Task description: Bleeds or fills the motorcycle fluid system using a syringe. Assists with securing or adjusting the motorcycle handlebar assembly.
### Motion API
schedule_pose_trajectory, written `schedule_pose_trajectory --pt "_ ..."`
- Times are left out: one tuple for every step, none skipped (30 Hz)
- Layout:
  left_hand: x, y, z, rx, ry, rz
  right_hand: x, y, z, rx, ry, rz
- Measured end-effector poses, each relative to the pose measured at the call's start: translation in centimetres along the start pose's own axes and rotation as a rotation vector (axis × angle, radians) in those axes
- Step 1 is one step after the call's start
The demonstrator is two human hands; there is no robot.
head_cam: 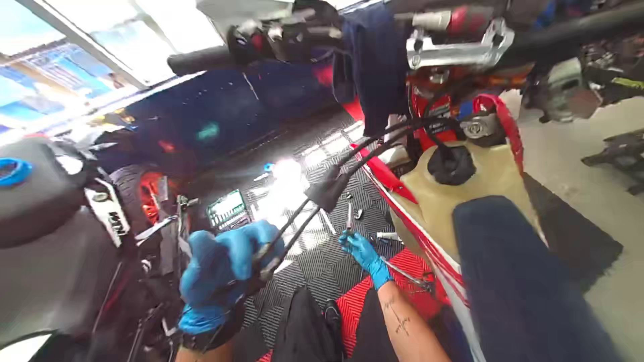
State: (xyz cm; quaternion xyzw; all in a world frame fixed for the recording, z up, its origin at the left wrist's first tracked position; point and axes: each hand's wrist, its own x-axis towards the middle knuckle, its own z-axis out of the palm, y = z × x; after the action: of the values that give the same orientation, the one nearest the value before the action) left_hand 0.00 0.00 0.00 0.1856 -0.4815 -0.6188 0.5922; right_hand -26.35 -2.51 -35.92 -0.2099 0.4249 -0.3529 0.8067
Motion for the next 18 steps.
schedule_pose_trajectory --pt "0.3 1.1 1.7 -0.006 0.014 -0.032 -3.0 -1.8 2.3 -0.001 -0.050 -0.017" --pt "0.6 2.4 3.7 -0.022 0.036 -0.068 -6.0 -3.8 4.2 -0.031 -0.080 -0.039" --pt "0.7 3.4 5.3 -0.061 0.063 -0.103 -8.9 -6.1 5.9 -0.091 -0.093 -0.070" --pt "0.7 4.1 6.6 -0.098 0.084 -0.128 -11.7 -8.5 7.3 -0.158 -0.094 -0.105" --pt "0.5 4.6 8.1 -0.116 0.111 -0.145 -14.8 -11.0 8.5 -0.231 -0.086 -0.137" --pt "0.4 5.0 9.3 -0.110 0.140 -0.154 -17.6 -13.8 9.7 -0.304 -0.085 -0.182" --pt "0.4 5.2 10.1 -0.087 0.168 -0.160 -20.0 -16.7 11.0 -0.365 -0.090 -0.238" --pt "0.3 5.4 10.7 -0.074 0.203 -0.169 -22.2 -19.3 12.2 -0.395 -0.099 -0.295" --pt "-0.2 5.4 11.2 -0.078 0.234 -0.181 -24.5 -21.4 13.2 -0.399 -0.115 -0.347" --pt "-0.6 5.3 11.6 -0.084 0.266 -0.187 -26.4 -23.5 14.1 -0.400 -0.125 -0.397" --pt "-0.9 5.2 12.0 -0.096 0.289 -0.189 -28.1 -25.4 15.1 -0.413 -0.126 -0.443" --pt "-1.0 5.1 12.1 -0.114 0.298 -0.190 -29.4 -27.3 16.2 -0.426 -0.126 -0.493" --pt "-1.0 5.1 12.1 -0.129 0.303 -0.189 -30.3 -28.9 17.4 -0.432 -0.130 -0.553" --pt "-1.0 5.1 12.1 -0.145 0.305 -0.185 -30.9 -30.3 18.6 -0.428 -0.144 -0.615" --pt "-0.9 5.2 12.0 -0.160 0.308 -0.183 -31.5 -31.6 19.8 -0.412 -0.164 -0.672" --pt "-0.7 5.2 12.0 -0.182 0.313 -0.182 -32.0 -32.7 20.9 -0.388 -0.188 -0.723" --pt "-0.5 5.3 11.8 -0.206 0.318 -0.184 -32.4 -33.6 22.0 -0.346 -0.214 -0.770" --pt "-0.4 5.3 11.6 -0.226 0.312 -0.186 -32.7 -34.4 23.2 -0.302 -0.234 -0.815"
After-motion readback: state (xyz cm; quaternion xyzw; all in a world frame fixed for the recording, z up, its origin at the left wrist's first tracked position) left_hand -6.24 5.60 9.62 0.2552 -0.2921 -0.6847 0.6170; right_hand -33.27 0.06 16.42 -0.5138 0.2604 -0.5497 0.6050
